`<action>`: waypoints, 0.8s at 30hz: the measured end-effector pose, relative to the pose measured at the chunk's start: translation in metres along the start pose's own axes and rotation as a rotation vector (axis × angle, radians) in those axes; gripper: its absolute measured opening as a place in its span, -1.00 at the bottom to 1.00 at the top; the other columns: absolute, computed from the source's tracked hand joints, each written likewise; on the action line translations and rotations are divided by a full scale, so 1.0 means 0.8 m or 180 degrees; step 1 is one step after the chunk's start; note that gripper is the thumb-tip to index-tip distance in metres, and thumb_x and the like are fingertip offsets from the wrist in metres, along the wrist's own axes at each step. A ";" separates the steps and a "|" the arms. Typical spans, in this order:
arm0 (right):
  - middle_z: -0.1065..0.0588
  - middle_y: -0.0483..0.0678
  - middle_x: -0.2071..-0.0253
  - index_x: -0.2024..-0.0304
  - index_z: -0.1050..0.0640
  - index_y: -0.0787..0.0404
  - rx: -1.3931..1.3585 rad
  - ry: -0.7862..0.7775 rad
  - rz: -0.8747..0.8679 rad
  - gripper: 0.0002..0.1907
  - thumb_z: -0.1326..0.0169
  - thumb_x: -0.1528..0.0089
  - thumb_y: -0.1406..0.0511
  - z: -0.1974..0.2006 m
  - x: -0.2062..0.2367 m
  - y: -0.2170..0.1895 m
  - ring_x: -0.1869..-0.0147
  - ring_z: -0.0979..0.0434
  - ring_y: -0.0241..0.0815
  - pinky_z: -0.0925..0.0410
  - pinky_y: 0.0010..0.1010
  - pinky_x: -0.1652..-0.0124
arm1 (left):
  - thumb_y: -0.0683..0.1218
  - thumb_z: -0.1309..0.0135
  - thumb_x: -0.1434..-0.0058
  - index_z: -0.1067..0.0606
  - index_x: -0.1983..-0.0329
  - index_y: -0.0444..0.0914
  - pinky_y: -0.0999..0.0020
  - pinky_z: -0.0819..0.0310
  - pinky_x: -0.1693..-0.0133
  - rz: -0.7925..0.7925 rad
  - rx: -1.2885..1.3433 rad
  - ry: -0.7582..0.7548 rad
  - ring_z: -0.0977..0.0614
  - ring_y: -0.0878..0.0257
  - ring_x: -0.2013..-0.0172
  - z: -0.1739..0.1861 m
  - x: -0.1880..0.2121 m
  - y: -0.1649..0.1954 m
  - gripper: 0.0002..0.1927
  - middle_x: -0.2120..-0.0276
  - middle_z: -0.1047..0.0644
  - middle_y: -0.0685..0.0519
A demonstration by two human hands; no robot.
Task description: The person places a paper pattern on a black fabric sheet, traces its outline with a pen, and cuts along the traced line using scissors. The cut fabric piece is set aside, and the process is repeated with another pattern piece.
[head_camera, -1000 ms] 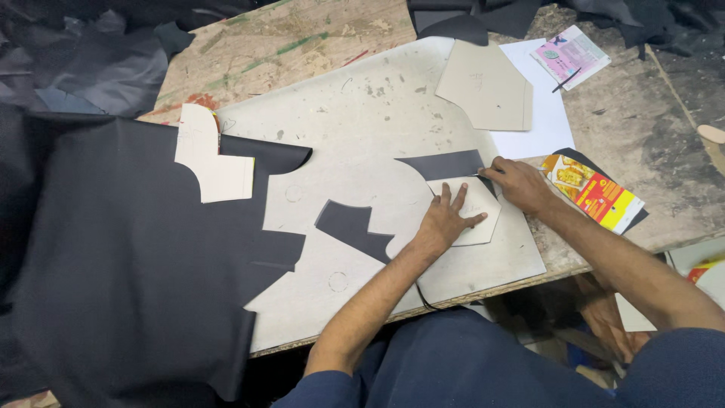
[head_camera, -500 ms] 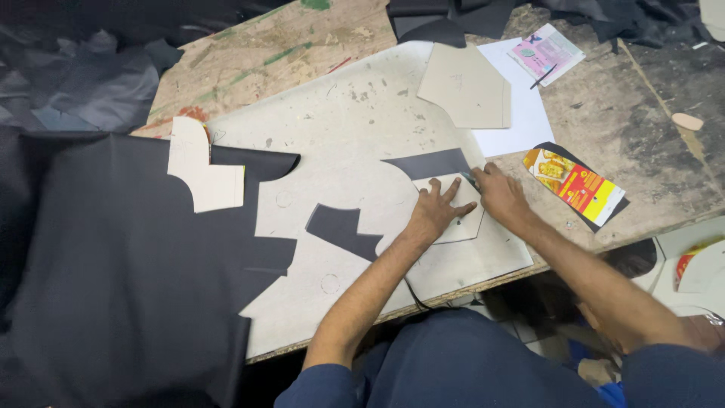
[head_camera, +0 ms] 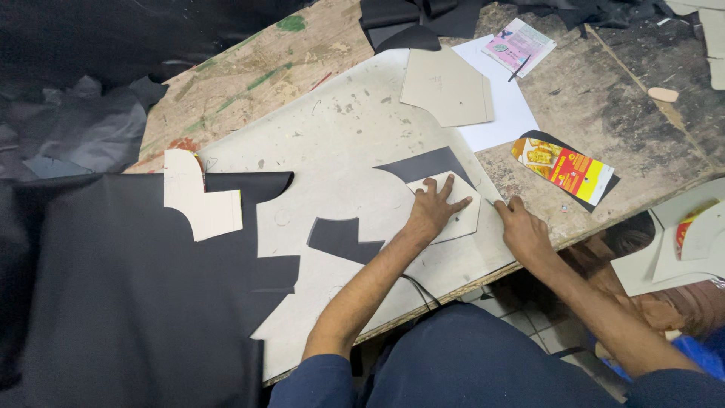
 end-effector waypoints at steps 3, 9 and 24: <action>-0.45 0.19 0.00 -0.16 -0.48 0.11 0.0391 -0.0244 -0.0007 -0.53 0.07 -0.19 0.46 0.019 0.015 0.002 0.11 -0.63 0.25 -0.48 0.07 0.11 | -0.10 -0.17 -0.08 -0.15 -0.41 0.48 0.19 -0.57 0.06 -0.0214 0.0034 -0.0224 -0.35 -0.23 -0.24 -0.018 -0.004 0.000 -0.09 -0.48 -0.04 -0.09; -0.53 0.11 0.09 -0.07 -0.56 0.13 -0.0035 0.0174 -0.0002 -0.70 -0.05 -0.27 0.38 0.059 0.021 -0.064 0.19 -0.63 0.21 -0.50 -0.01 0.17 | 0.05 -0.21 -0.46 -0.66 -0.09 0.23 0.16 -0.49 -0.19 -0.0494 0.1476 0.0195 -0.52 -0.01 -0.17 -0.020 -0.043 -0.070 -0.81 -0.39 -0.40 0.17; -0.53 0.05 0.05 0.01 -0.59 0.19 -0.0515 0.0446 0.0618 -0.73 0.01 -0.27 0.43 -0.029 -0.084 -0.197 0.19 -0.62 0.19 -0.49 -0.04 0.24 | -0.29 -0.12 0.02 -0.64 0.13 -0.41 0.30 -0.54 0.43 -0.0335 0.3902 -0.1075 -0.63 0.17 0.42 -0.016 -0.096 -0.113 -0.66 0.35 -0.70 -0.04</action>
Point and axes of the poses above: each hand's wrist, its own x-axis away from the middle knuckle, its own z-axis out of the back of the hand, y = z × x, the point moved 10 cm from there along -x, towards the middle knuckle
